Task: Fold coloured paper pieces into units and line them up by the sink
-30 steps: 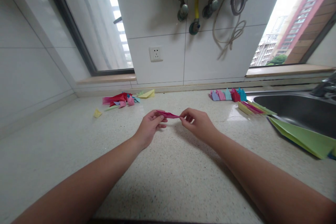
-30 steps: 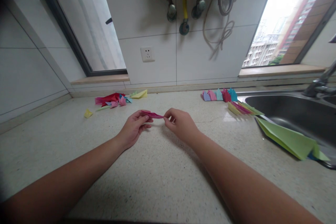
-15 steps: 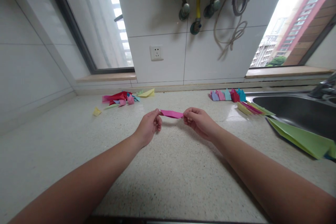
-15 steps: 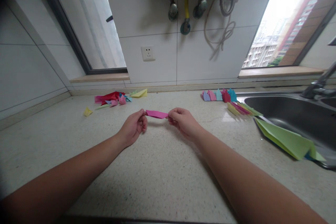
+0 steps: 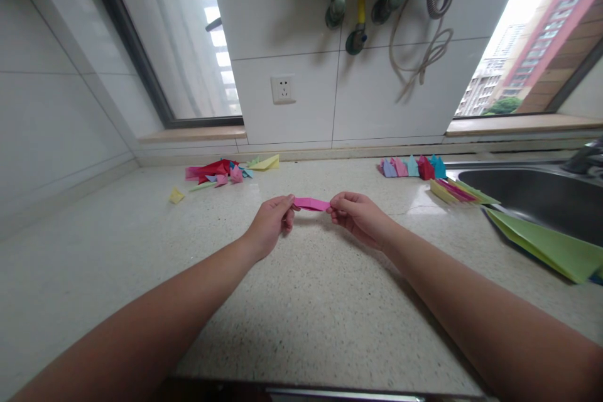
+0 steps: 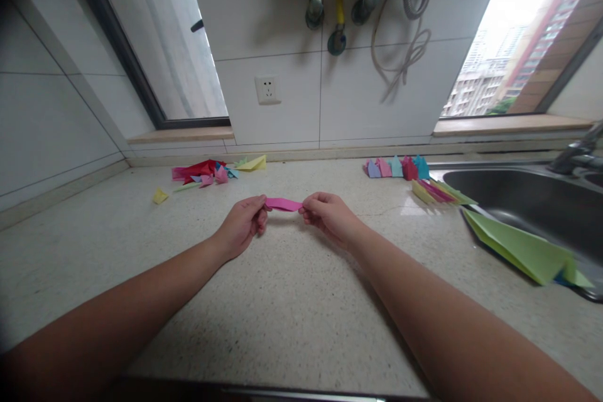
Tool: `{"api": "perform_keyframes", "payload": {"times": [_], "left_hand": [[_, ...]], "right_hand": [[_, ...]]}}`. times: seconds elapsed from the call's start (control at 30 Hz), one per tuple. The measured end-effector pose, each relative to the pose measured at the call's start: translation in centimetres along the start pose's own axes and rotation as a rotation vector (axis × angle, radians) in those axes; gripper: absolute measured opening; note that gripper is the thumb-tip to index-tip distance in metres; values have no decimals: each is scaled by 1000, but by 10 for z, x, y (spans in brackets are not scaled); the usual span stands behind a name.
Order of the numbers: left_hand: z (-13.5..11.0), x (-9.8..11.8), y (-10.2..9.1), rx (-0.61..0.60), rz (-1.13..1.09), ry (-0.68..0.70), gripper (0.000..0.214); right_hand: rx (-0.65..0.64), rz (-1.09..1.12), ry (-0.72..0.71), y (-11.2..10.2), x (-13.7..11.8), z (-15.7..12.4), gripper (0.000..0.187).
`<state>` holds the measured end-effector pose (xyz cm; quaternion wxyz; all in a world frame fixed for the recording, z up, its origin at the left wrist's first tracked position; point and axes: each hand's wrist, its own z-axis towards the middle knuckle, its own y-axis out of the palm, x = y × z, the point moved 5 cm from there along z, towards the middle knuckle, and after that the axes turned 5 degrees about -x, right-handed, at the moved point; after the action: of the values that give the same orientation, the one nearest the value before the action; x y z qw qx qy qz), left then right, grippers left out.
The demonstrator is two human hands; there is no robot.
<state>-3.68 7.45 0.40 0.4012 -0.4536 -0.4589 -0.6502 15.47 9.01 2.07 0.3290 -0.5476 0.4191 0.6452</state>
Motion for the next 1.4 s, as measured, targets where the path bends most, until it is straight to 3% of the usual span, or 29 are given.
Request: {"api": "perform_keyframes", "payload": {"times": [0.47, 0.73, 0.9, 1.03, 1.2, 1.3, 1.4], "left_hand": [[-4, 7, -4, 102, 353, 102, 34], [-2, 4, -5, 102, 390, 65, 35], [0, 0, -4, 77, 380, -1, 39], [1, -5, -4, 22, 421, -59, 39], [1, -8, -2, -56, 517, -89, 37], [0, -8, -1, -82, 552, -82, 36], [0, -8, 0, -101, 578, -86, 36]], "right_hand": [[7, -421, -197, -12, -9, 3, 13], [-38, -666, -235, -17, -22, -3, 9], [62, -747, -257, -23, -31, -9, 10], [260, -817, -286, -54, -50, -19, 13], [670, -1056, -258, -124, -79, -51, 15], [904, -1170, -177, -167, -78, -74, 14], [1042, -1229, -65, -201, -64, -90, 14]]}}
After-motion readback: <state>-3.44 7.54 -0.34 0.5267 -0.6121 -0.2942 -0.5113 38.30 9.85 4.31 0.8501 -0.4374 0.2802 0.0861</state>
